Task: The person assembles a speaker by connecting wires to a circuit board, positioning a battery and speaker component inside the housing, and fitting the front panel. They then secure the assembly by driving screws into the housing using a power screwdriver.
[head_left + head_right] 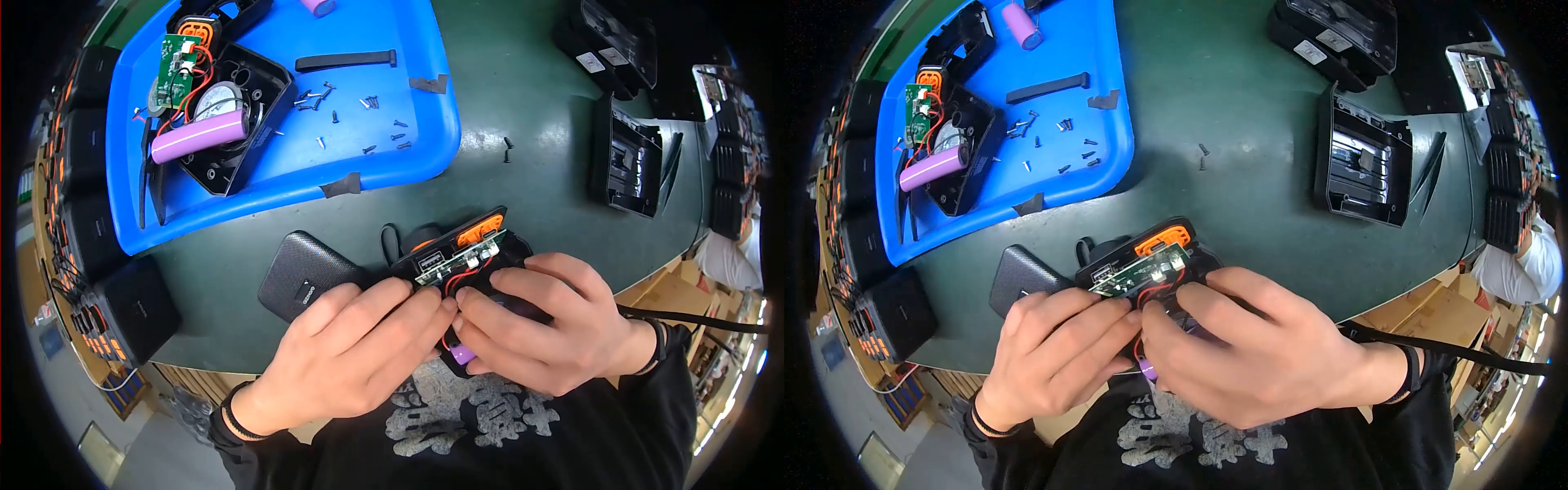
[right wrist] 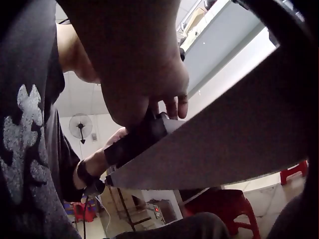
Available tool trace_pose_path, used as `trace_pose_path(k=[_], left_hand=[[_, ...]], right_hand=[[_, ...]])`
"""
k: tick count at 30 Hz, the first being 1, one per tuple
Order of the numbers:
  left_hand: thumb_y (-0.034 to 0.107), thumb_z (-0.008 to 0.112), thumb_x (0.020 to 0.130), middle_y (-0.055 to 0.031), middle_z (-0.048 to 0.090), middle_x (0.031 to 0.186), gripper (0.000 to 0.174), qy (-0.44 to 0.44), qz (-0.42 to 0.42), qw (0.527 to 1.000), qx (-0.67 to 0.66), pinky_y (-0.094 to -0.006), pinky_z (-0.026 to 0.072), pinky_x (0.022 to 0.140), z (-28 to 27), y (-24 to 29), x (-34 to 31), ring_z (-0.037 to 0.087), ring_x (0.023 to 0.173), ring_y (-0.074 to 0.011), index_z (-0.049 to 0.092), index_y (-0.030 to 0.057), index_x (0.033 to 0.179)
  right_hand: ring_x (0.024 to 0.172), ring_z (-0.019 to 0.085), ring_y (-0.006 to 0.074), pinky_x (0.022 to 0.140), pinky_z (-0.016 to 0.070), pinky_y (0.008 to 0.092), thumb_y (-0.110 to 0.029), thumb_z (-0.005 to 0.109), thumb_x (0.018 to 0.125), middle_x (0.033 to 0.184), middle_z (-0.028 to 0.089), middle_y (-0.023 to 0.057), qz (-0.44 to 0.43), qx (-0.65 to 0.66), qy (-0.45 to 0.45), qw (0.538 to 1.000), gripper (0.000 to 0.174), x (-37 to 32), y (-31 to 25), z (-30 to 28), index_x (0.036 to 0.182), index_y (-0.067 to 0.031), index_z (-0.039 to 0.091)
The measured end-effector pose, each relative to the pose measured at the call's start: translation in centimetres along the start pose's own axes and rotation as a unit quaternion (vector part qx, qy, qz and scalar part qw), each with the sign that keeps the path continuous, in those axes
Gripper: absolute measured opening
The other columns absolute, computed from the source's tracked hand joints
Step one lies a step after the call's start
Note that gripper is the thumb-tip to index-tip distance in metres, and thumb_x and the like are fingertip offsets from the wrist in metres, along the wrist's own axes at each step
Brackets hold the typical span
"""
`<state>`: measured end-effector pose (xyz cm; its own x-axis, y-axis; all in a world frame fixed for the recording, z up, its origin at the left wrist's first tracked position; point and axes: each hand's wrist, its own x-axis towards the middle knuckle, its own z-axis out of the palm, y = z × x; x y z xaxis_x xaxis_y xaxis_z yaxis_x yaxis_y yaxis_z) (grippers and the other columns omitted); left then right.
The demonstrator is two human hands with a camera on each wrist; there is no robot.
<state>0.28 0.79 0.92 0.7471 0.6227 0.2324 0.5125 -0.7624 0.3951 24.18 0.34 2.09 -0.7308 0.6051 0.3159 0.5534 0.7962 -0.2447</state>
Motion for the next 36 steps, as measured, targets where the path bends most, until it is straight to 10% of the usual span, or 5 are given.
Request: trace_pose_path(k=[11, 19, 36], left_hand=[[0.025, 0.082, 0.066, -0.0054, 0.062, 0.113, 0.05, 0.05, -0.112, 0.989, -0.087, -0.0385, 0.0433, 0.089, -0.8, 1.7, -0.4, 0.053, 0.1, -0.0278, 0.071, 0.0089, 0.113], [0.004, 0.078, 0.067, -0.0069, 0.066, 0.096, 0.032, 0.189, -0.191, 0.959, 0.093, -0.0381, 0.0475, 0.08, -2.9, 0.7, 0.5, 0.059, 0.087, -0.0284, 0.069, 0.005, 0.097], [0.006, 0.078, 0.075, -0.0089, 0.065, 0.1, 0.029, 0.133, -0.276, 0.935, 0.182, -0.0394, 0.049, 0.08, -2.0, -1.0, 3.9, 0.061, 0.093, -0.0299, 0.066, 0.0053, 0.101]], right_hand=[[0.099, 0.06, 0.0244, 0.088, 0.0507, 0.042, -0.036, 0.07, 0.078, 0.112, 0.064, 0.007, 0.023, 0.074, -0.023, 0.997, 0.033, 0.2, 0.5, -0.6, 0.095, -0.0078, 0.067], [0.105, 0.059, 0.0278, 0.087, 0.0516, 0.043, -0.038, 0.07, 0.078, 0.12, 0.061, 0.0089, 0.014, 0.099, 0.013, 0.995, 0.038, -0.2, 0.3, -0.9, 0.101, -0.0078, 0.068], [0.104, 0.062, 0.0268, 0.086, 0.0532, 0.04, -0.04, 0.073, 0.079, 0.119, 0.064, 0.0096, 0.007, 0.142, 0.091, 0.986, 0.04, -1.6, 0.3, -1.1, 0.104, -0.0085, 0.069]])
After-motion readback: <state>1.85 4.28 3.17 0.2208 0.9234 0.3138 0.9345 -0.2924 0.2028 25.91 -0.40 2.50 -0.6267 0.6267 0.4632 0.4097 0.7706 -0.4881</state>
